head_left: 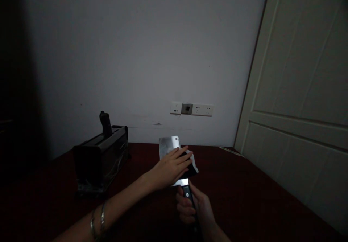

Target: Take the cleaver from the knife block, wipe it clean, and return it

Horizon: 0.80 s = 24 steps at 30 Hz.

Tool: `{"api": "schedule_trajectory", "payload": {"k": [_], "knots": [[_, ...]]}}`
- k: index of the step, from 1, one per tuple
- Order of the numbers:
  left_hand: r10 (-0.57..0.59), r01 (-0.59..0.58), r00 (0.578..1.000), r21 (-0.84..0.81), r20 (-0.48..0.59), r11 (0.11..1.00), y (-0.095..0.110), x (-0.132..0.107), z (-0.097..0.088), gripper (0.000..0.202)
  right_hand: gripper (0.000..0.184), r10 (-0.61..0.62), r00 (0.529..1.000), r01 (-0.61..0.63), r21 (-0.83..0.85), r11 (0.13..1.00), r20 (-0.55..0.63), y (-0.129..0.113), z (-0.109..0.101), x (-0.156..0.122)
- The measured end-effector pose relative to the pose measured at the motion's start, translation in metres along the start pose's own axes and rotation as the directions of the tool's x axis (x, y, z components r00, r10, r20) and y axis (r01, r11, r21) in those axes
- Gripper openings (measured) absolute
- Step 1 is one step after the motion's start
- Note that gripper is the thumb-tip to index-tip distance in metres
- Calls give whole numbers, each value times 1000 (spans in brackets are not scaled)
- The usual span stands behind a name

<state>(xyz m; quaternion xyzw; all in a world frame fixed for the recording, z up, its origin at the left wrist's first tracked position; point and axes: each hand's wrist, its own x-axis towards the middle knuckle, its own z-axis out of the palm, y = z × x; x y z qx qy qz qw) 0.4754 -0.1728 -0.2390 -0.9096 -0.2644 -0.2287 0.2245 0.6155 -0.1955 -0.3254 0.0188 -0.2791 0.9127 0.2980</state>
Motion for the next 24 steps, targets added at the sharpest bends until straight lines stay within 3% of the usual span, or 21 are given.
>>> {"api": "schedule_trajectory", "payload": {"k": [8, 16, 21, 24], "knots": [[-48, 32, 987, 105, 153, 994, 17, -10, -4, 49, 30, -41, 999, 42, 27, 999, -8, -3, -9, 0], [-199, 167, 970, 209, 141, 964, 1, -3, -1, 54, 29, -21, 1000, 22, 26, 999, -16, -1, -5, 0], [-118, 86, 975, 170, 189, 982, 16, -7, -7, 55, 29, -24, 1000, 24, 17, 1000, -1, 1, -3, -1], [-135, 100, 971, 175, 198, 979, 15, -6, -8, 56, 30, -21, 1000, 21, 7, 1000, -6, 1, 0, -1]]}}
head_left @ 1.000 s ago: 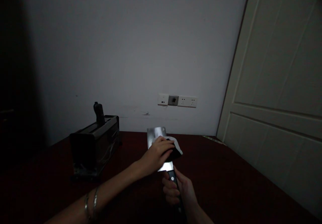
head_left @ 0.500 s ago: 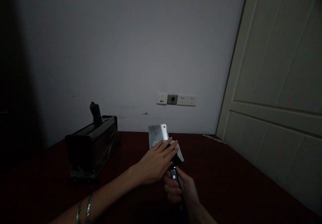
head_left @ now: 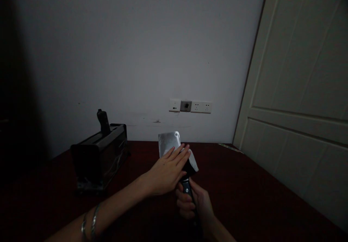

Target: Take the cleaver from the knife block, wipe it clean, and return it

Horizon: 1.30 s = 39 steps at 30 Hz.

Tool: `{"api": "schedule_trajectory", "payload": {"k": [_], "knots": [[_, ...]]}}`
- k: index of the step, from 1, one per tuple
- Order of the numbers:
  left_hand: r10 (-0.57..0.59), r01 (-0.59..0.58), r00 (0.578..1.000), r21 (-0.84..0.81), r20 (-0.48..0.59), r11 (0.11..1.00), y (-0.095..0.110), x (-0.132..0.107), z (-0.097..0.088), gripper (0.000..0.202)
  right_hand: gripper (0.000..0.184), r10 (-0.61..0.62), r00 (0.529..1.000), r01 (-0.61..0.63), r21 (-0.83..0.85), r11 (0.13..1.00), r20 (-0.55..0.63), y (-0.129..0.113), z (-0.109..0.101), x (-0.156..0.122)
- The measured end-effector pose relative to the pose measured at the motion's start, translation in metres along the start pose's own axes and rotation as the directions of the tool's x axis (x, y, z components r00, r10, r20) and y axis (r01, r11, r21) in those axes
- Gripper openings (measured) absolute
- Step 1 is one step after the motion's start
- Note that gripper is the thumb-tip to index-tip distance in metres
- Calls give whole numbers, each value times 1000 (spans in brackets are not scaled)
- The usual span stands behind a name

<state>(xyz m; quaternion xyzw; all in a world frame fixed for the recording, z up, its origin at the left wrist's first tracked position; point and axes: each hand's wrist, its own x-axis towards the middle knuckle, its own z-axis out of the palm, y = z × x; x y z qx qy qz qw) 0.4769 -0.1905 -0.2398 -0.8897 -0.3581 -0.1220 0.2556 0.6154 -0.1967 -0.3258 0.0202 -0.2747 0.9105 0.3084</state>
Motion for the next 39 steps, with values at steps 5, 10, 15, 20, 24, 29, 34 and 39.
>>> {"api": "schedule_trajectory", "payload": {"k": [5, 10, 15, 20, 24, 29, 34, 39], "knots": [[-133, 134, 991, 40, -31, 990, -25, 13, 2, 53, 28, 27, 1000, -27, -12, 1000, 12, 2, 6, -1], [-71, 74, 996, 58, -49, 996, -7, 7, 2, 53, 30, 19, 1000, -19, -18, 1000, -8, 2, 3, -3], [-47, 49, 998, 68, -41, 996, -3, 8, 0, 55, 32, 0, 1000, -1, -52, 999, -31, 2, 4, -3], [-207, 213, 975, 89, -77, 973, -35, 23, 1, 52, 34, 9, 999, -13, -79, 997, -48, 7, 5, -3], [-151, 158, 985, 80, -85, 984, -19, 18, -2, 52, 33, 0, 999, -3, -79, 997, -44, 4, 5, -3], [-89, 93, 994, 60, -64, 994, -7, 15, -2, 52, 32, -20, 999, 17, -70, 997, -45, -2, 7, -2], [-222, 226, 973, 51, -63, 973, -43, 32, 5, 51, 30, -14, 1000, 13, -41, 999, -18, 0, 6, -1], [-174, 176, 984, 55, -41, 983, -28, 27, 3, 50, 30, -27, 999, 26, -39, 999, -28, -1, 7, -1]]}}
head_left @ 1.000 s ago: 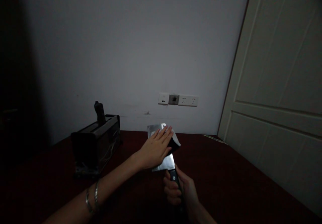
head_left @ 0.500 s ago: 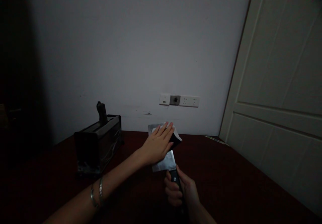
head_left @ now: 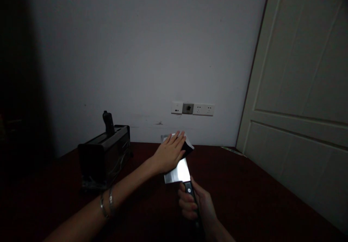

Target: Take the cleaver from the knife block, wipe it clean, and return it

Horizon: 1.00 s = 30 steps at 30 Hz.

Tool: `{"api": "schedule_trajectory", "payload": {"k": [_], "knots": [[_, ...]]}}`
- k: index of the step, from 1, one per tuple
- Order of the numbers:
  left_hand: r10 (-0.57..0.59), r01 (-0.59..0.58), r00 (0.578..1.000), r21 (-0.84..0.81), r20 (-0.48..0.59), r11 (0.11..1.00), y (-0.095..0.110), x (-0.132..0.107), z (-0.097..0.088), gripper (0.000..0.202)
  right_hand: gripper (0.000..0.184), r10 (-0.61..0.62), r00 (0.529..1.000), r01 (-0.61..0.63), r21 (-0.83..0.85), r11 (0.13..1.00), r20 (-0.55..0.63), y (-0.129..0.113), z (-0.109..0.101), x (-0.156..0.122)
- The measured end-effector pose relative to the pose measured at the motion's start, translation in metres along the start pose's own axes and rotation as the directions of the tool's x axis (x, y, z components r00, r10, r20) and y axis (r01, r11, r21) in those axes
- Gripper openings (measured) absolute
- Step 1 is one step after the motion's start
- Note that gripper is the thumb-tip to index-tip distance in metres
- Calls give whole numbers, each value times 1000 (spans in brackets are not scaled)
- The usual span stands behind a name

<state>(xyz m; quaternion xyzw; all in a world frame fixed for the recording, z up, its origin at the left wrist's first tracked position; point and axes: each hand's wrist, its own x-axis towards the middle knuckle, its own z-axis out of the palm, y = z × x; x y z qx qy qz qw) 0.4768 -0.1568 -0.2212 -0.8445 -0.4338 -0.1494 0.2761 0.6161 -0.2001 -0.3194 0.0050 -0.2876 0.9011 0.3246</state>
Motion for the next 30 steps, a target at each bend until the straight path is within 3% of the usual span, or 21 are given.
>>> {"api": "schedule_trajectory", "payload": {"k": [5, 9, 14, 18, 25, 30], "knots": [[120, -120, 993, -1, -20, 993, 31, -22, -9, 52, 33, -13, 999, 13, -21, 1000, -30, -4, 3, -2], [54, -53, 998, 4, -30, 999, 18, -15, -11, 52, 32, -26, 998, 23, -44, 999, -59, -6, 8, -4], [-65, 65, 997, -4, -49, 998, -12, 3, 1, 51, 29, 28, 997, -32, -54, 998, -70, -10, 11, -6], [-121, 119, 991, -38, -52, 992, -24, 9, 5, 51, 28, 18, 997, -22, -48, 999, -74, -13, 11, -8], [-121, 116, 988, -47, -101, 992, -25, 9, 0, 51, 26, 4, 999, -5, -31, 999, -53, -12, 13, -7], [-42, 41, 994, -12, -97, 999, 1, -4, 1, 51, 27, -15, 999, 14, -18, 1000, -40, -13, 9, -5]]}}
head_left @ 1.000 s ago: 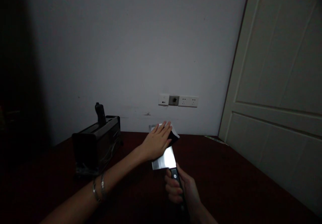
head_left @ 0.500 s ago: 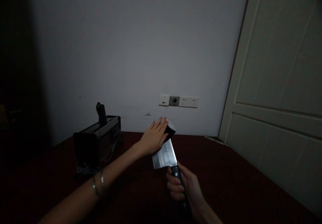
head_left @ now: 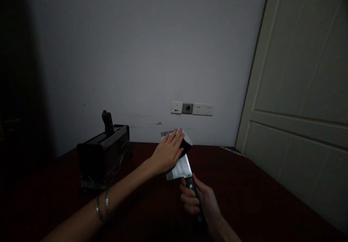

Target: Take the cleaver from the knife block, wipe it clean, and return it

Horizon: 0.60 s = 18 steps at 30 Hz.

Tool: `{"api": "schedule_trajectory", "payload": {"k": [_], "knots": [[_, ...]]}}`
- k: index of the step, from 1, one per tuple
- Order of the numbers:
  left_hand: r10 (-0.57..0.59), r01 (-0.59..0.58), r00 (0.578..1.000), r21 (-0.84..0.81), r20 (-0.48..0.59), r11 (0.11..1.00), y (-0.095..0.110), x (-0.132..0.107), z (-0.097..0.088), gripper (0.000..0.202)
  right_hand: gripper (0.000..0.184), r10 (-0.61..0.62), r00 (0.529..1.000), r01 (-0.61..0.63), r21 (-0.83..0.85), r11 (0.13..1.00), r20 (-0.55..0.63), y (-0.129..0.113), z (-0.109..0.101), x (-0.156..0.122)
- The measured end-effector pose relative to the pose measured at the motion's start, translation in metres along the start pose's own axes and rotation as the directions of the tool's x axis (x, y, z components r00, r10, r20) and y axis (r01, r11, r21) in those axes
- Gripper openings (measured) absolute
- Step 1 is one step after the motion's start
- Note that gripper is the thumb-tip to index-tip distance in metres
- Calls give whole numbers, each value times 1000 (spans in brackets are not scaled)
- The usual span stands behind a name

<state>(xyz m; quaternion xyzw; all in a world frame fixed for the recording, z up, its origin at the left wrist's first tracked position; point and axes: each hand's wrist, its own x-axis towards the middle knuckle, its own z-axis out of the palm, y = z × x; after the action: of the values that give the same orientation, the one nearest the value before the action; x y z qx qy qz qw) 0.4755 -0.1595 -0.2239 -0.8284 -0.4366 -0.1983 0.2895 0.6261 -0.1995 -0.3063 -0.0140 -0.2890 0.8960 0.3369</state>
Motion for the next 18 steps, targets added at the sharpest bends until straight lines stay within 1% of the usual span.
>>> {"api": "schedule_trajectory", "payload": {"k": [3, 5, 7, 11, 13, 15, 18], "knots": [[90, -90, 995, -1, 37, 996, 21, -11, -2, 51, 27, -17, 1000, 18, 14, 1000, -12, -1, -3, 1], [114, -114, 992, -7, 55, 993, 26, -12, -3, 51, 26, -26, 1000, 26, 25, 999, -17, -2, -3, 2], [87, -86, 994, -10, 66, 996, 19, -6, -1, 50, 25, -21, 1000, 22, 42, 999, -20, -1, -3, 1], [-44, 43, 998, 3, 54, 999, -5, 12, 8, 50, 26, 8, 1000, -8, 75, 997, 0, 3, -4, 0], [-66, 65, 997, 12, 47, 998, -6, 13, 9, 50, 26, 15, 1000, -16, 82, 997, 13, 5, -5, 0], [-32, 32, 998, 14, 47, 999, 4, 6, 8, 50, 26, 15, 1000, -17, 76, 997, 21, 6, -6, 0], [58, -58, 997, 7, 43, 998, 24, -8, 5, 50, 27, 1, 999, -3, 56, 998, 32, 7, -9, 1]]}}
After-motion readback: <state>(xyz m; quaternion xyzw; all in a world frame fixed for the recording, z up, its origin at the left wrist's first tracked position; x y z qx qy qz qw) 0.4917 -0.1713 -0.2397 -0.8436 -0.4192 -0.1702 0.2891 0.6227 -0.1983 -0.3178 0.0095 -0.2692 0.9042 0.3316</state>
